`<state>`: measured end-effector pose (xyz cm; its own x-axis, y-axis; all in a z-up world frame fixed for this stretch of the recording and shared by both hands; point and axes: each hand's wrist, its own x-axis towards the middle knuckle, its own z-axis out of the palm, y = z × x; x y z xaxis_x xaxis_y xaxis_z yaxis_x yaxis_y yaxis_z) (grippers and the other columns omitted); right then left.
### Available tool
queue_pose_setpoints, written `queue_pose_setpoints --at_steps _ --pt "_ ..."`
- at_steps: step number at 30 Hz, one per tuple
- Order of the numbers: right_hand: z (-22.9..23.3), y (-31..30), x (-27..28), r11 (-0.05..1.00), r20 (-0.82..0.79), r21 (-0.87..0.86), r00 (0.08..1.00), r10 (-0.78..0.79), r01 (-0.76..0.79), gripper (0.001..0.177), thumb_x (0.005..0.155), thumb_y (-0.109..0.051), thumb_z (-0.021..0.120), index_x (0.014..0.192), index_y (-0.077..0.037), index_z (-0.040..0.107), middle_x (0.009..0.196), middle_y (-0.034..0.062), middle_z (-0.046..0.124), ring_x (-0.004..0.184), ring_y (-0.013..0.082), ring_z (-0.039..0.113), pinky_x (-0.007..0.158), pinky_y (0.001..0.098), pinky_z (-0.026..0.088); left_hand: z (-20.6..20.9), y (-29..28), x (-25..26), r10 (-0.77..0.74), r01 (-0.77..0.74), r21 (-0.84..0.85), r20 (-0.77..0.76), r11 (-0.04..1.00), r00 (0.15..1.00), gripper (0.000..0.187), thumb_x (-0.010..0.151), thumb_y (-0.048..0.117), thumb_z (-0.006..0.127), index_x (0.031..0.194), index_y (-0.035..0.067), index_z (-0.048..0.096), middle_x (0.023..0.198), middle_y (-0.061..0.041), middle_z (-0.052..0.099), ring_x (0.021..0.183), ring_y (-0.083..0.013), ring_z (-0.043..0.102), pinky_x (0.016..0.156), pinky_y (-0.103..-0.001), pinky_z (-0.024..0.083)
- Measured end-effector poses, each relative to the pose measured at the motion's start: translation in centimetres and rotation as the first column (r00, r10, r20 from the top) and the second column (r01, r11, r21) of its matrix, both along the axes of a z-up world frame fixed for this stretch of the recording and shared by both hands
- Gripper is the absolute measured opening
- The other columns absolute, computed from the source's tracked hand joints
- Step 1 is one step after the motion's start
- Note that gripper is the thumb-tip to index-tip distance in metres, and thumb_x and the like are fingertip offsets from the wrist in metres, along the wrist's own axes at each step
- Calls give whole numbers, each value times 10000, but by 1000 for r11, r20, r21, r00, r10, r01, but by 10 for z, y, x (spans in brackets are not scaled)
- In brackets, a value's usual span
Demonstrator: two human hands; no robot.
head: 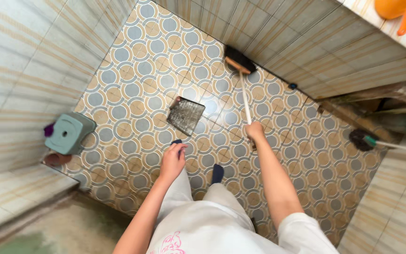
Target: The person sweeps a tiled bathroom floor using a broom and dustpan. They gather debris into the dustpan, then open a door to a storage area and dispose of the collected dirt.
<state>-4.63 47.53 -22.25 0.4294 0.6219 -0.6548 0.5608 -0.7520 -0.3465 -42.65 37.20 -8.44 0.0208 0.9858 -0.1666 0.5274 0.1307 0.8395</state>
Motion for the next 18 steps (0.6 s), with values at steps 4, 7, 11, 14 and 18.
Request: queue_pose_setpoints --at_steps 4,7,11,14,18 --pt "9 -78 -44 985 66 63 986 154 -158 320 879 -215 649 1102 7 709 1034 292 731 983 442 708 829 510 582 -26 43 -34 -84 85 -9 54 996 995 180 901 16 603 1042 53 709 954 -140 695 860 -329 698 757 -422 551" --pt "48 -179 -80 974 107 -47 969 225 -221 282 910 -187 611 1111 2 667 1028 318 693 1007 490 679 856 558 557 -59 77 -46 -208 209 32 -21 977 978 171 877 17 620 1011 47 720 994 -165 702 923 -380 675 797 -466 536" --pt "133 -247 -110 974 -128 -221 989 -79 49 318 971 -259 581 1145 -22 700 885 249 746 835 410 738 795 453 567 -116 131 -45 -408 356 -243 -217 902 887 367 892 59 620 1259 80 616 1127 -226 646 1000 -424 662 853 -514 519" --pt "195 -277 -116 962 -40 -224 985 -170 157 392 927 -323 627 1251 -111 687 933 224 746 880 361 764 800 449 557 -149 175 -28 -460 383 -267 -355 884 814 654 877 92 633 1485 48 395 1376 -293 489 1115 -473 594 882 -541 518" --pt "221 -287 -146 955 87 -223 980 -179 194 384 977 -302 569 1282 -77 631 939 286 714 935 457 710 794 508 563 -188 225 -10 -601 380 -469 -564 797 566 822 804 162 705 1526 134 315 1529 -215 342 1362 -418 410 961 -534 483"
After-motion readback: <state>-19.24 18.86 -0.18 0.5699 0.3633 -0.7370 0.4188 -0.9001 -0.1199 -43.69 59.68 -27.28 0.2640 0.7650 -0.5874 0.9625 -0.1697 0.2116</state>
